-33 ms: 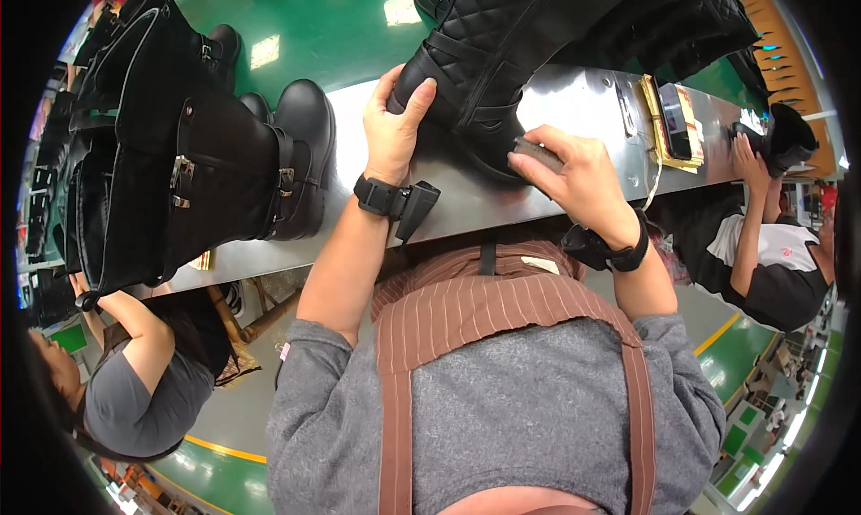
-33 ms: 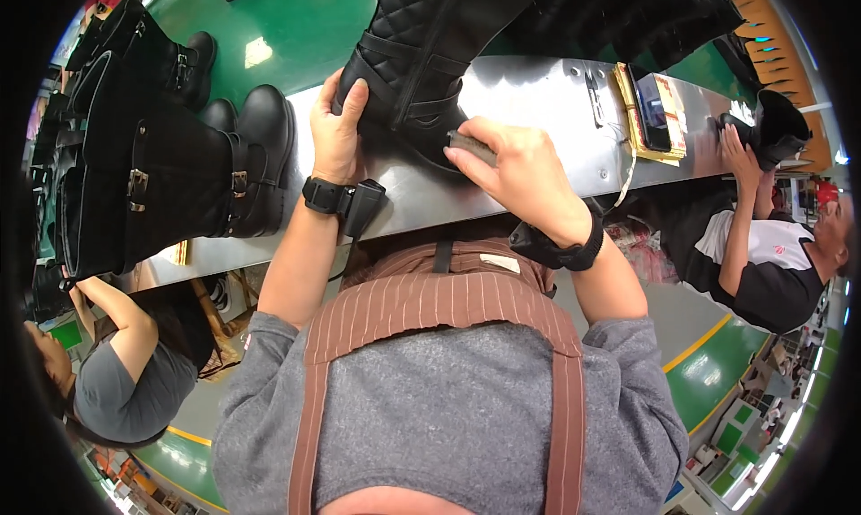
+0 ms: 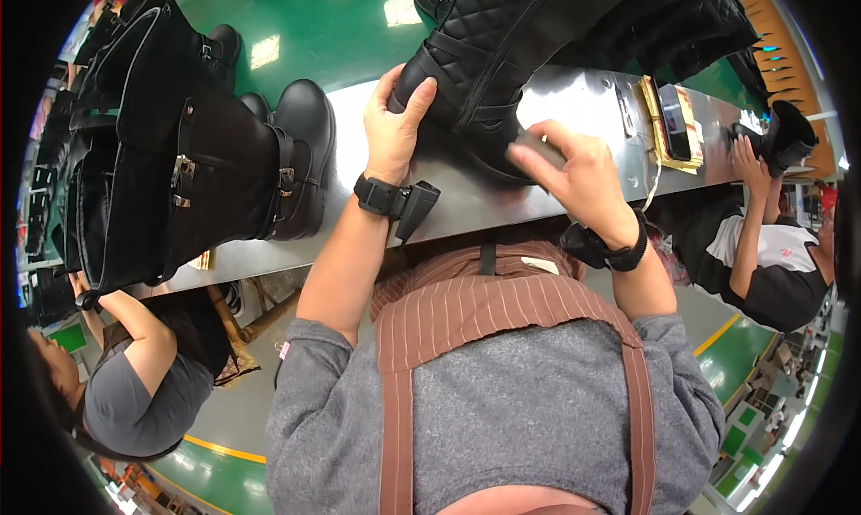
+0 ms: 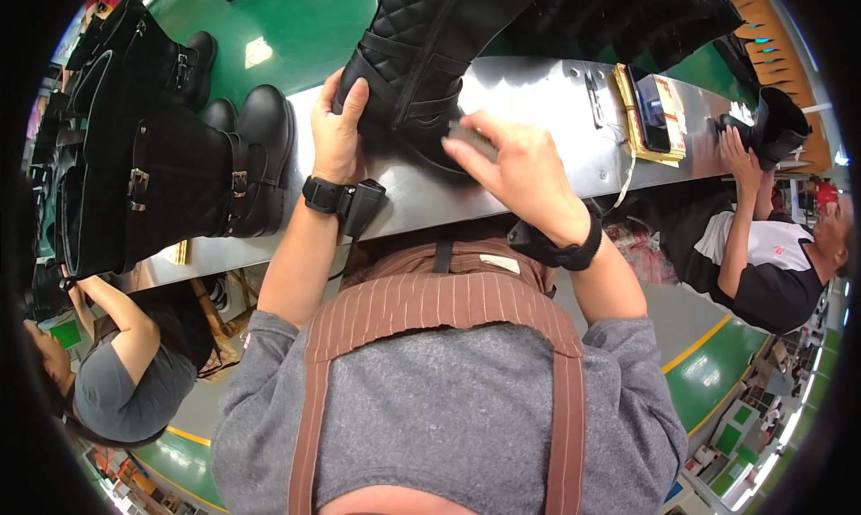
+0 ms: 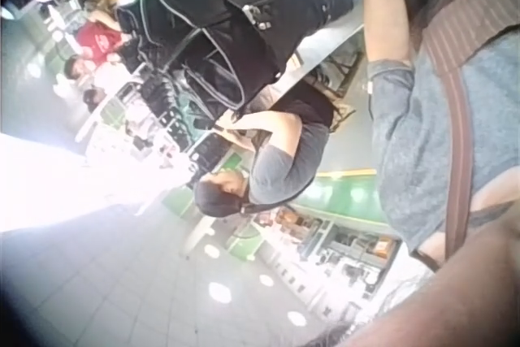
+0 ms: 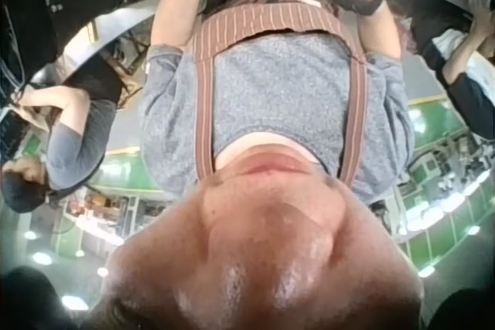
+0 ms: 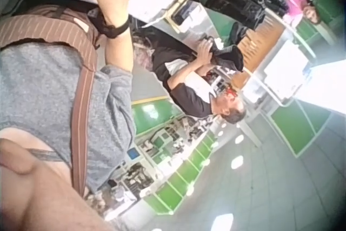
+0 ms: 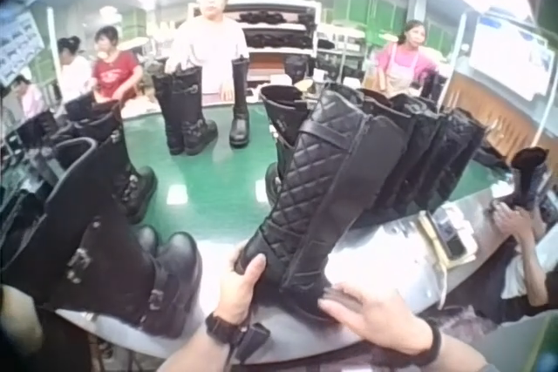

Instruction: Inspecting black boots for quality, cleaning the soles, and checking the zippers on a manufacturing line.

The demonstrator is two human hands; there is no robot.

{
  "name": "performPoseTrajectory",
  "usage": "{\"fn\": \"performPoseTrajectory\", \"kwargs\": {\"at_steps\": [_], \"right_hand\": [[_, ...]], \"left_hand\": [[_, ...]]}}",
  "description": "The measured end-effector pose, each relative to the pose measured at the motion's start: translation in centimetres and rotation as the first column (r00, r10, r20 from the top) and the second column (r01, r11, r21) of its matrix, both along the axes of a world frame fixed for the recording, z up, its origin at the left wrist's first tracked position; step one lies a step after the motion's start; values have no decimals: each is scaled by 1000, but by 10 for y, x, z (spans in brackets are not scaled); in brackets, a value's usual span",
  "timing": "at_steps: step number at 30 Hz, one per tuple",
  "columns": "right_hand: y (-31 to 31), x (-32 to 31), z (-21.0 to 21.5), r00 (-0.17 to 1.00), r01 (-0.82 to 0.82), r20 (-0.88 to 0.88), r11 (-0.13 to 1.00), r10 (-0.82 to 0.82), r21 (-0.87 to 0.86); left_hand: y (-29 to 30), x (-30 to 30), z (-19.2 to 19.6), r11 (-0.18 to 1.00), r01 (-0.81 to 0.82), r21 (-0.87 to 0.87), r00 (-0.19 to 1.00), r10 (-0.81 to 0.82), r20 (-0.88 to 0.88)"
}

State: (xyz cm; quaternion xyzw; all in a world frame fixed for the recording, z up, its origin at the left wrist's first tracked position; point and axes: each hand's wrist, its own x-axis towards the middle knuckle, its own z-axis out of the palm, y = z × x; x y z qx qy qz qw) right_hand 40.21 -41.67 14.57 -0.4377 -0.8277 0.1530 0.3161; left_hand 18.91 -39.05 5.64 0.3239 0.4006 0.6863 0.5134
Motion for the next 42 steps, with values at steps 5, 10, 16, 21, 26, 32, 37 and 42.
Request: {"fn": "performPoseTrajectory", "kwargs": {"at_steps": [5, 10, 16, 21, 26, 32, 37, 42], "right_hand": [[9, -14, -4, 985, 1, -171, 998, -12, -63], [15, -7, 16, 997, -9, 75, 987, 21, -162], [30, -49, 17, 995, -67, -67, 985, 78, 157], [14, 37, 16, 999, -36, 12, 991, 37, -132], [48, 116, -32, 835, 545, 155, 834, -529, -88], [56, 119, -51, 863, 276, 340, 912, -374, 303], [48, 101, -21, 982, -164, 16, 897, 187, -410], [8, 60, -52, 948, -295, -39, 828, 315, -477]], "left_hand": [[0, -1, -2, 1000, 20, -3, 999, -20, 38], [-1, -2, -3, 1000, 15, 10, 1000, -15, -25], [-2, -3, -4, 1000, 26, 14, 999, -26, -27], [-4, -4, -6, 1000, -5, -23, 996, 3, -84], [-1, -8, -3, 979, 203, 30, 977, -204, 57], [-7, -15, 1, 925, 370, 86, 922, -377, 86], [-7, -19, 0, 893, 435, 111, 884, -448, 133], [-9, -21, -2, 893, 428, 142, 891, -443, 97]]}}
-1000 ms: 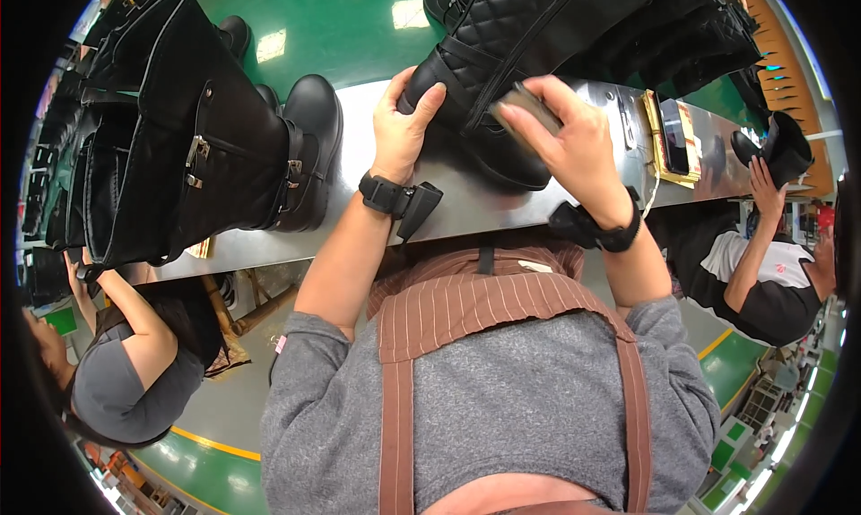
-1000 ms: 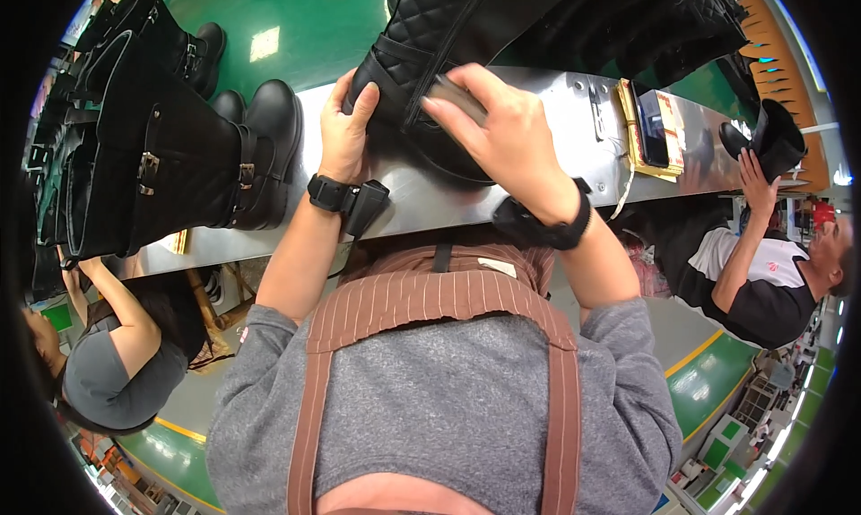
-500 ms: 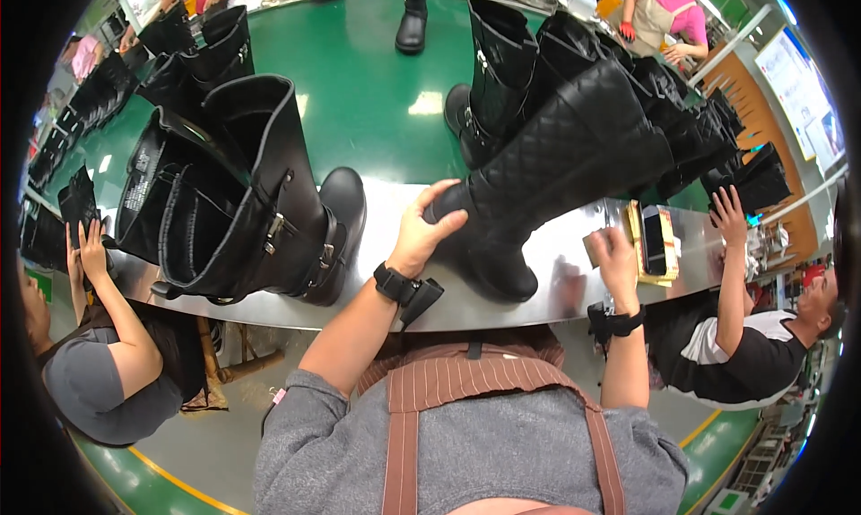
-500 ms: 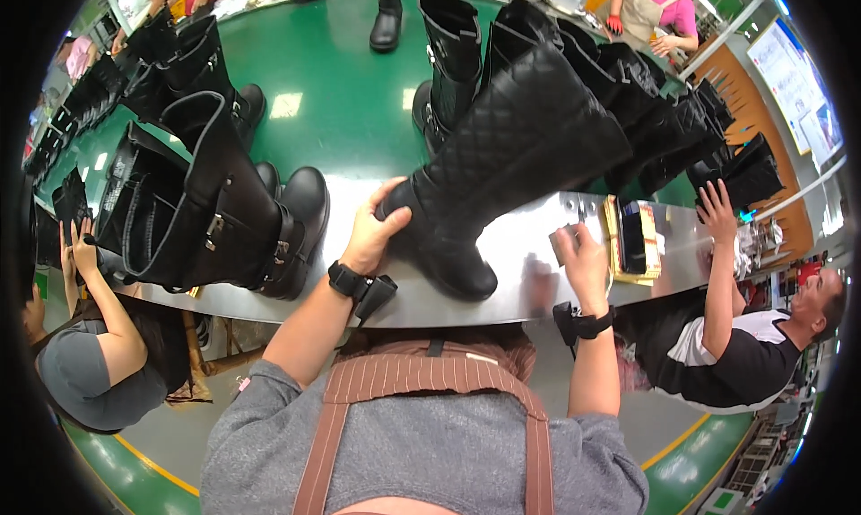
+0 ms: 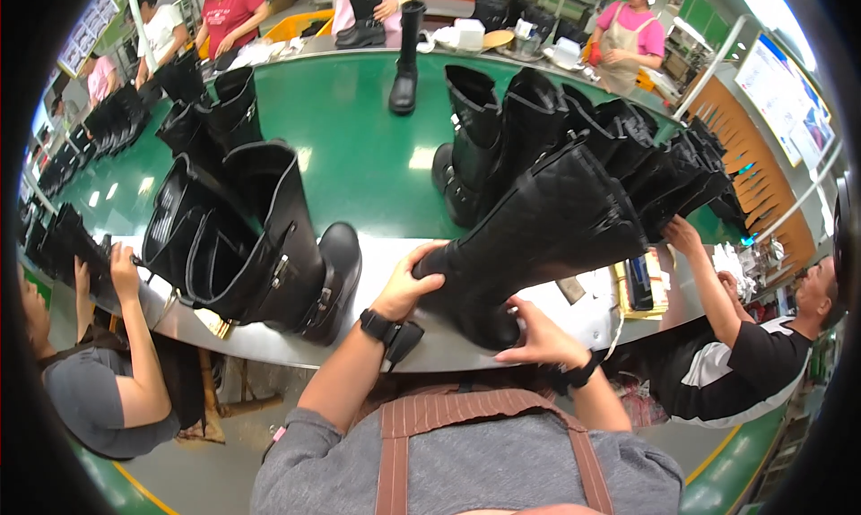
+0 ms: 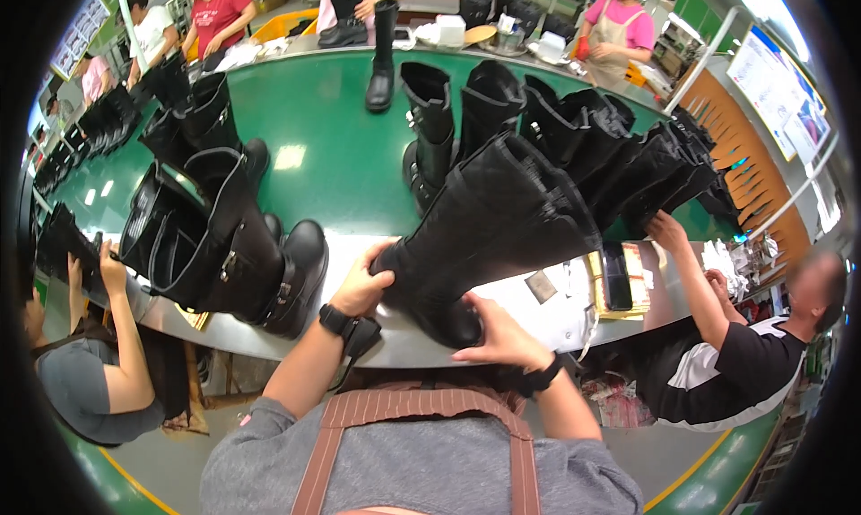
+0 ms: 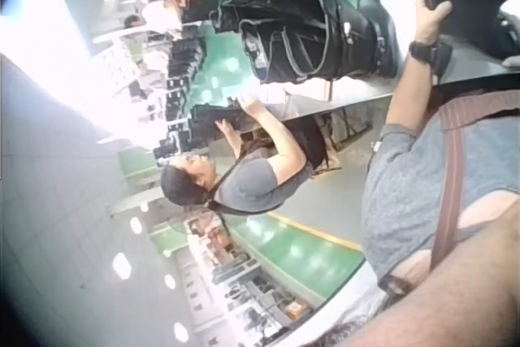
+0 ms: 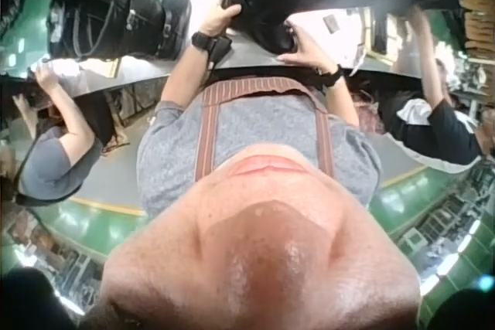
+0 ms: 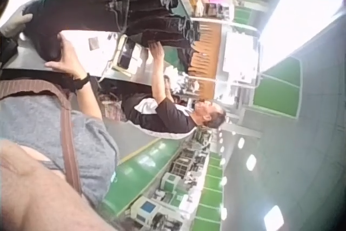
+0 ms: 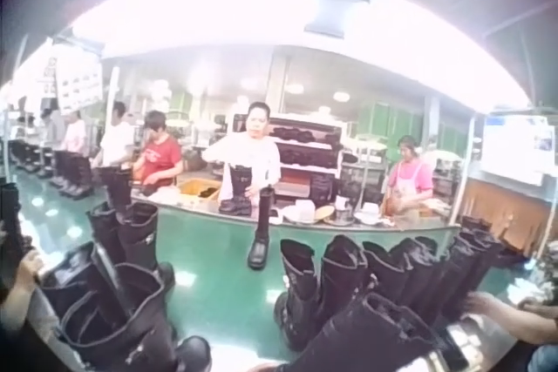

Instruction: Inspecting black boots for quality, cleaning the soles, and checking the zippers on a manufacturing line.

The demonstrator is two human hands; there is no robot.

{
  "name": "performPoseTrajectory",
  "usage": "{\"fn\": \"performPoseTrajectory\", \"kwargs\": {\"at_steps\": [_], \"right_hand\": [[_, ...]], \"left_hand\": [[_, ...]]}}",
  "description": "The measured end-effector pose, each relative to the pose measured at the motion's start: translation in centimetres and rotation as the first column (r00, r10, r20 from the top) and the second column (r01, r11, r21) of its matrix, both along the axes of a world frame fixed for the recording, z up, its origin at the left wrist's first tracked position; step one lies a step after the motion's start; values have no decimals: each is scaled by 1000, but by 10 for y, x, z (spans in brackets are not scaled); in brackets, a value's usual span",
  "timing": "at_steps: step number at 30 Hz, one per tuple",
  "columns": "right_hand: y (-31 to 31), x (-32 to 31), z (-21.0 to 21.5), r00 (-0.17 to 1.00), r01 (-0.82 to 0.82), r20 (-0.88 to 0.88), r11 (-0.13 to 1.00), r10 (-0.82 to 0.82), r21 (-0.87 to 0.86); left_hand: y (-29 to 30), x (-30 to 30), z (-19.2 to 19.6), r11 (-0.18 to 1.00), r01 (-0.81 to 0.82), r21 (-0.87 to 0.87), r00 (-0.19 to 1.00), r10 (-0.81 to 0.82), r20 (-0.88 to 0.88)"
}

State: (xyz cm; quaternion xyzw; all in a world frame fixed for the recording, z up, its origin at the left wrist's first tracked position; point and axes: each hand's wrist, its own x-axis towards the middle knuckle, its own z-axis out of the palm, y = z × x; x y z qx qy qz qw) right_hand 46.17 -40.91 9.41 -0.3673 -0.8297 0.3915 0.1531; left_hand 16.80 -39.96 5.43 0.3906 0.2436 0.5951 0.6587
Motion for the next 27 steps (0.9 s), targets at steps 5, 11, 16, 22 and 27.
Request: {"fn": "performPoseTrajectory", "kwargs": {"at_steps": [5, 11, 16, 22, 27], "right_hand": [[-26, -22, -27, 971, 209, -176, 930, -161, 302], [-27, -39, -24, 934, 320, -278, 868, -223, 379], [-19, -77, -22, 936, 345, -212, 855, -282, 388], [-25, -91, -33, 963, -5, -249, 930, 103, 368], [-24, -58, -47, 972, -29, -210, 947, 101, 321]], "left_hand": [[2, 4, -1, 999, 27, -36, 998, -25, 58], [-6, 7, 10, 890, -454, 37, 809, 430, -402], [-46, 27, 15, 731, -667, 140, 491, 574, -656], [-64, 49, 10, 766, -560, 314, 261, 523, -811], [-66, 44, 13, 785, -399, 473, 38, 530, -847]]}}
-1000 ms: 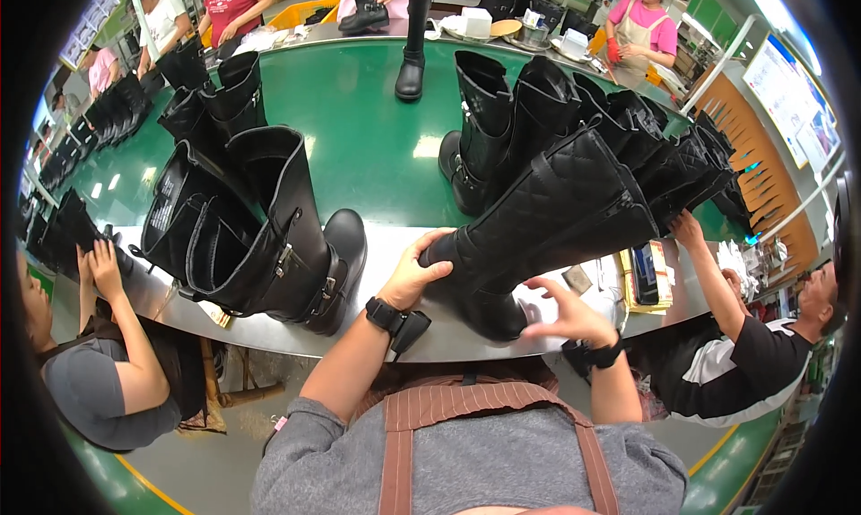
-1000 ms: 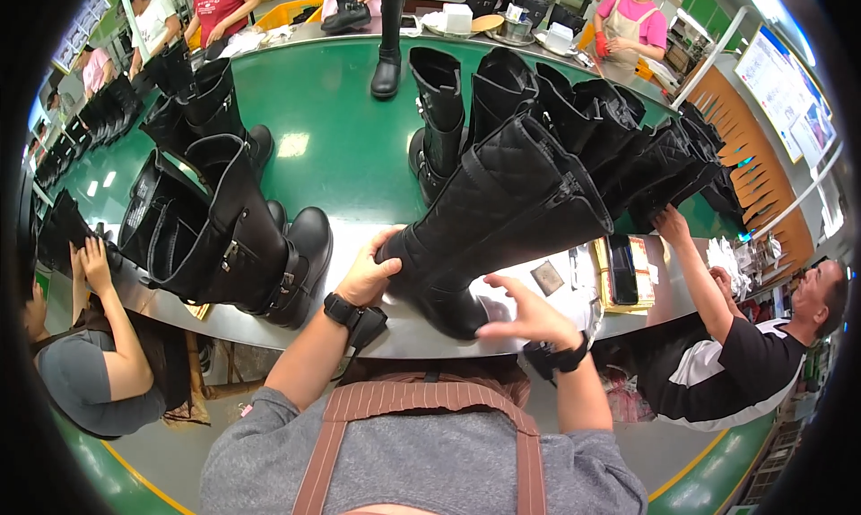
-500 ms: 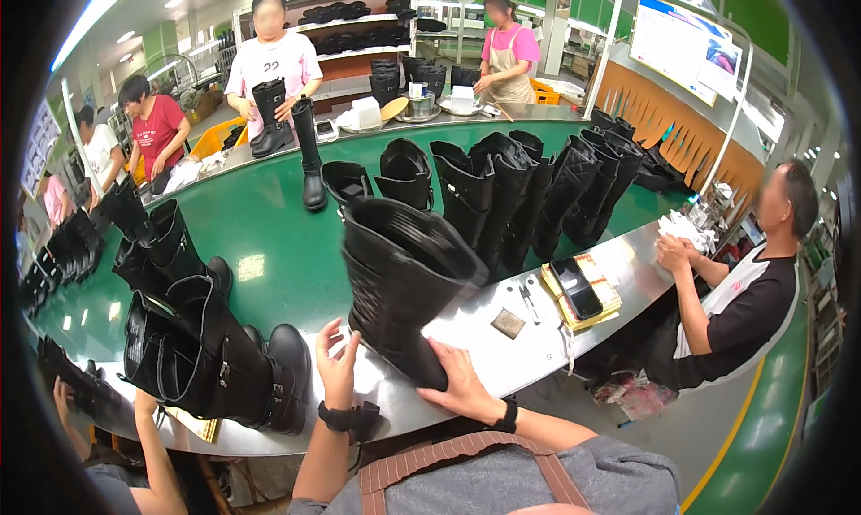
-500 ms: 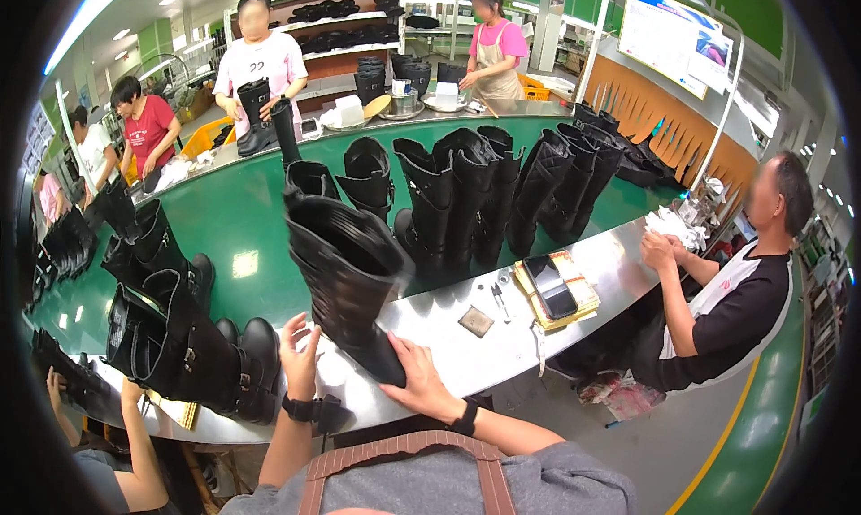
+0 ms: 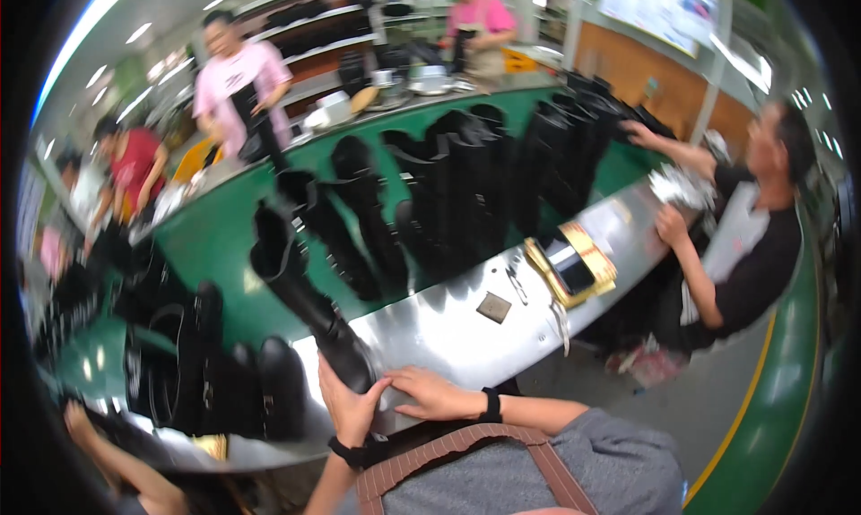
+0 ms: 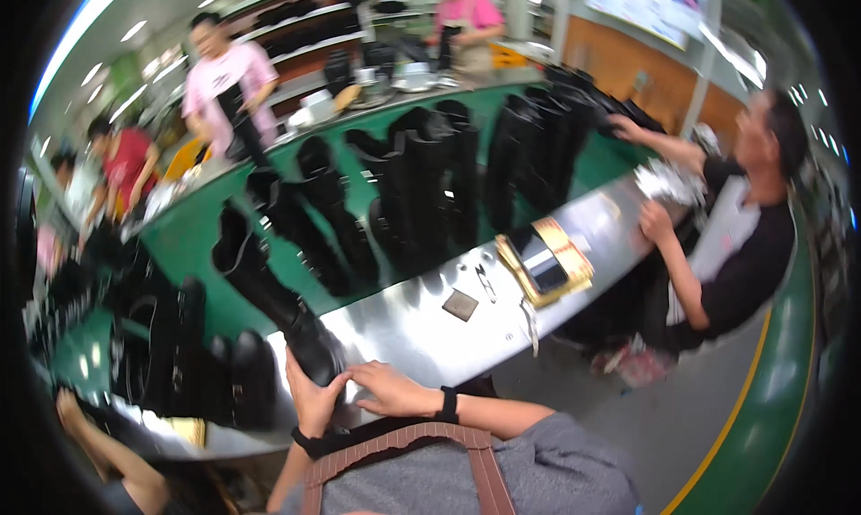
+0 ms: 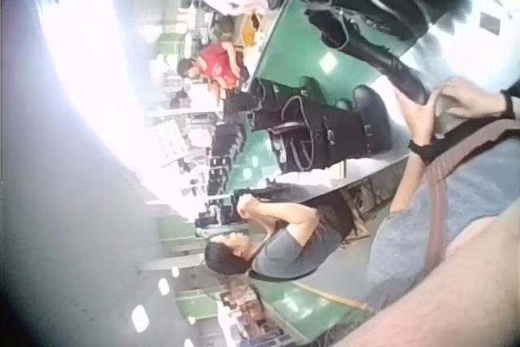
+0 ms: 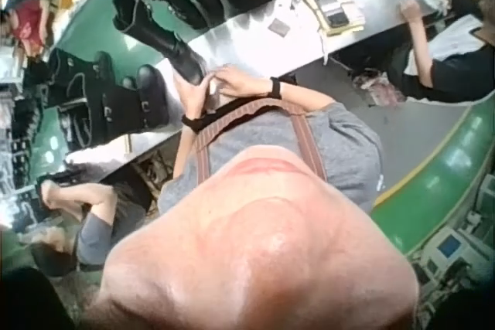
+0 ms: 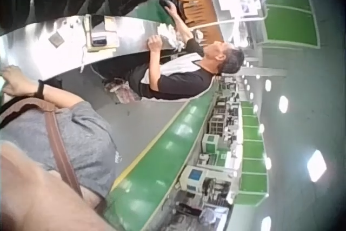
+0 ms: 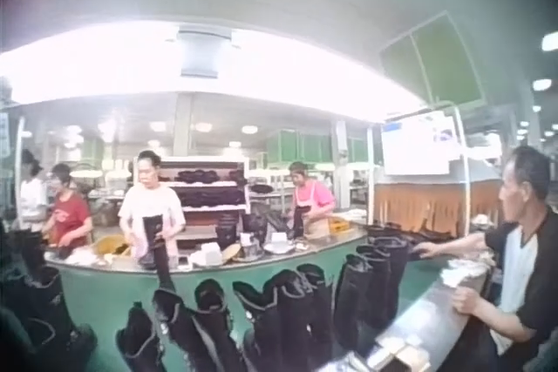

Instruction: Inspecting black boots for quality, cleaning the soles, and checking the zippers on a manufacturing line.

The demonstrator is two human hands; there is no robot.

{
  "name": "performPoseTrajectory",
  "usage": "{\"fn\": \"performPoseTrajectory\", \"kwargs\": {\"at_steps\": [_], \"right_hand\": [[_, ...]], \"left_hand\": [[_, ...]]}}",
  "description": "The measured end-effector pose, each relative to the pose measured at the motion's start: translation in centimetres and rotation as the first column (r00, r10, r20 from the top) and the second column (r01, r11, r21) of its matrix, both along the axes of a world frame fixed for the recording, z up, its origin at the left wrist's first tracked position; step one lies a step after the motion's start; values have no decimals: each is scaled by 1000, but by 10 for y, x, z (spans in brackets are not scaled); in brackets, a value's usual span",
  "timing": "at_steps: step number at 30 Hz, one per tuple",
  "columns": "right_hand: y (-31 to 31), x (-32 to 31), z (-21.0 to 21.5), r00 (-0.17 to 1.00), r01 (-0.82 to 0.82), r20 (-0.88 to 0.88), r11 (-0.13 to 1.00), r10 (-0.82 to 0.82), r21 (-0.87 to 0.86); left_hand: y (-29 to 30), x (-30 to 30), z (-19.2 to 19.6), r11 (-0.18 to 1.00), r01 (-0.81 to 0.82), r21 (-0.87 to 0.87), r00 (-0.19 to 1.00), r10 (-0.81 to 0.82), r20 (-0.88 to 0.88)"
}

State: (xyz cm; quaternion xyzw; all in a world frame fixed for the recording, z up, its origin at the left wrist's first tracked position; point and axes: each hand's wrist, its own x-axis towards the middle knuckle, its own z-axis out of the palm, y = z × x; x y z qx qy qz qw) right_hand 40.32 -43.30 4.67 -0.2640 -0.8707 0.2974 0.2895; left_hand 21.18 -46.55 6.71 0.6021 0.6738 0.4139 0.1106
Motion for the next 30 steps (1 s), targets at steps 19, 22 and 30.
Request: {"fn": "performPoseTrajectory", "kwargs": {"at_steps": [19, 22, 30], "right_hand": [[-3, 94, 3, 794, 606, -3, 791, -608, 91], [1, 87, 10, 780, 620, -3, 773, -625, 135], [4, 89, -5, 767, 615, 70, 762, -638, 203]], "left_hand": [[105, -77, 48, 904, -308, 297, 888, 161, 431], [159, -107, 74, 903, -357, 239, 890, 252, 380], [335, -144, 29, 969, 28, 245, 965, -89, 245]]}}
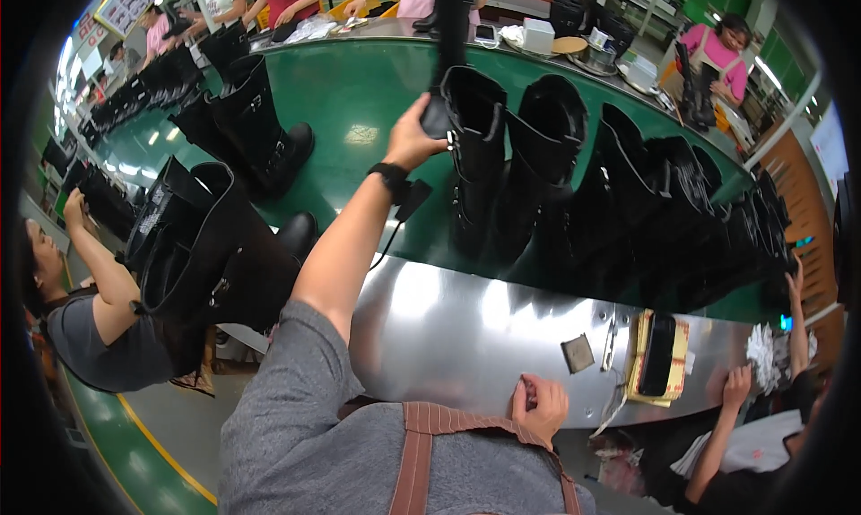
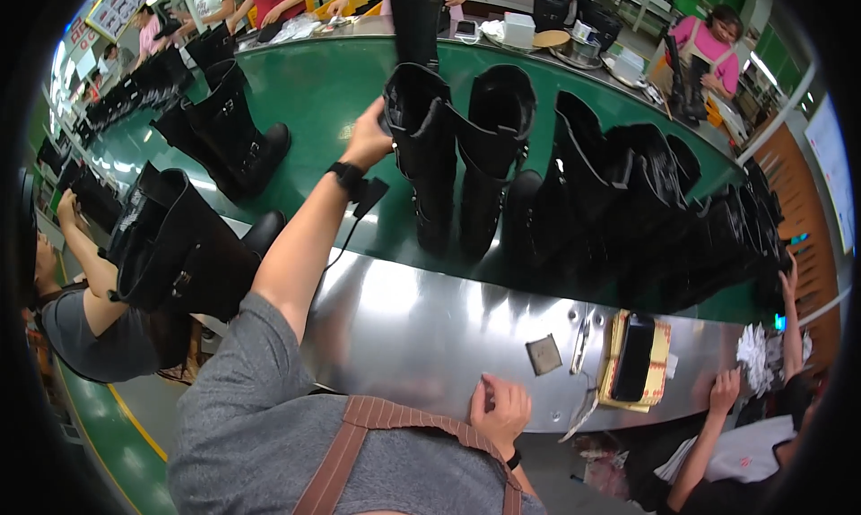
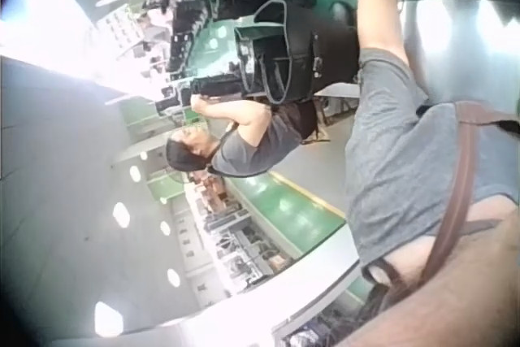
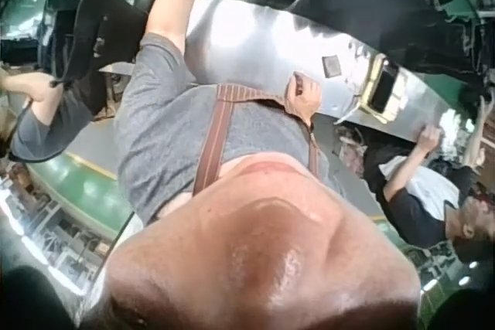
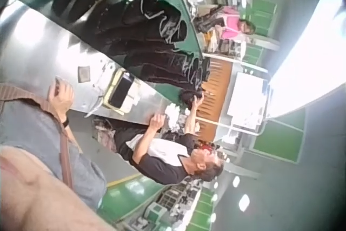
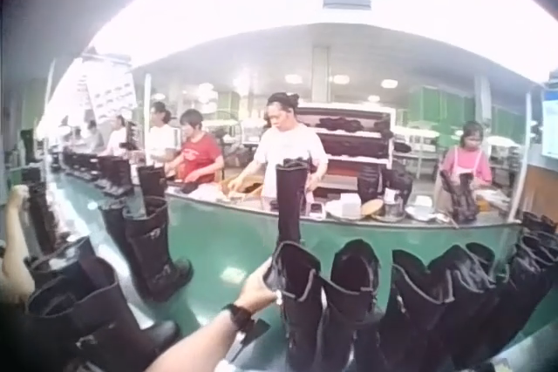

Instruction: Inspecting black boots for quality, cleaning the soles, and checking the zippers on a manufacturing line.

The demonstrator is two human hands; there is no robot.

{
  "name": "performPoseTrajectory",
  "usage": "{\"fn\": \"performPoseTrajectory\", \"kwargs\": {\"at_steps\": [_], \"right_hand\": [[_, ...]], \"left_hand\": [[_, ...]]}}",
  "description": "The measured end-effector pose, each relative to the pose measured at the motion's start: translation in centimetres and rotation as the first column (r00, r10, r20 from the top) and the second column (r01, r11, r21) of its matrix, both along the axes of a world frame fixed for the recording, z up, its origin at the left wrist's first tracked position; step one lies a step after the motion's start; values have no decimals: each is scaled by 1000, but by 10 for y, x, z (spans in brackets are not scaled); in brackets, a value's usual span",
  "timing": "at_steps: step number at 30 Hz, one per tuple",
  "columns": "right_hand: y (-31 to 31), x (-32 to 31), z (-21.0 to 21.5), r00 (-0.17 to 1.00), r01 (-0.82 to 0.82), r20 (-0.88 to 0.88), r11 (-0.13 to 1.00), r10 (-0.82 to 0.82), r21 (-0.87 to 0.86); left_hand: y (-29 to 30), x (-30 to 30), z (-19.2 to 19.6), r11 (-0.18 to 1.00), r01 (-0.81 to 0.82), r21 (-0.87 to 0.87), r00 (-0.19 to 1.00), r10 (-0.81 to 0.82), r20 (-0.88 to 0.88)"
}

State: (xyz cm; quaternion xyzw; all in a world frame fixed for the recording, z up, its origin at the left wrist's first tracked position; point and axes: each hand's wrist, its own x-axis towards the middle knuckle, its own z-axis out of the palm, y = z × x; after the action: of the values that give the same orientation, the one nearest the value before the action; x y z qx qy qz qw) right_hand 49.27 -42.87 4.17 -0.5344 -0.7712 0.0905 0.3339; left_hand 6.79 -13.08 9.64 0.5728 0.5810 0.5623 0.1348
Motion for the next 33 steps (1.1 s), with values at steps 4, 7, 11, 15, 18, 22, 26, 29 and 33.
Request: {"fn": "performPoseTrajectory", "kwargs": {"at_steps": [4, 7, 11, 15, 18, 22, 26, 29, 33], "right_hand": [[2, 4, -11, 994, 35, 99, 999, -36, 12], [3, 2, -15, 990, 71, 120, 997, -71, -3], [5, -4, -10, 990, 116, 75, 990, -122, 84], [7, -4, -2, 992, 0, 126, 998, -7, 55], [7, -2, -2, 994, 41, 105, 999, -43, 14], [7, 1, -9, 992, 29, 124, 1000, -30, 11], [7, 4, -10, 987, 44, 153, 999, -45, 11], [8, 5, -5, 986, 36, 162, 999, -38, 9], [5, 2, 0, 991, 13, 131, 999, -19, 43]], "left_hand": [[101, 3, -40, 977, 209, -35, 931, -188, 313], [167, 20, -52, 972, -124, 201, 992, 125, 8], [209, 25, -66, 955, -270, 119, 903, 294, -312], [220, 20, -70, 970, -237, -54, 805, 165, -569], [220, 19, -65, 960, -261, -97, 725, 129, -677], [222, 17, -62, 949, -304, -86, 625, 131, -769], [230, 9, -79, 947, -319, 39, 603, 234, -762], [233, 0, -95, 920, -388, -58, 552, 182, -814], [208, -38, -90, 996, -32, -85, 670, -41, -741]]}}
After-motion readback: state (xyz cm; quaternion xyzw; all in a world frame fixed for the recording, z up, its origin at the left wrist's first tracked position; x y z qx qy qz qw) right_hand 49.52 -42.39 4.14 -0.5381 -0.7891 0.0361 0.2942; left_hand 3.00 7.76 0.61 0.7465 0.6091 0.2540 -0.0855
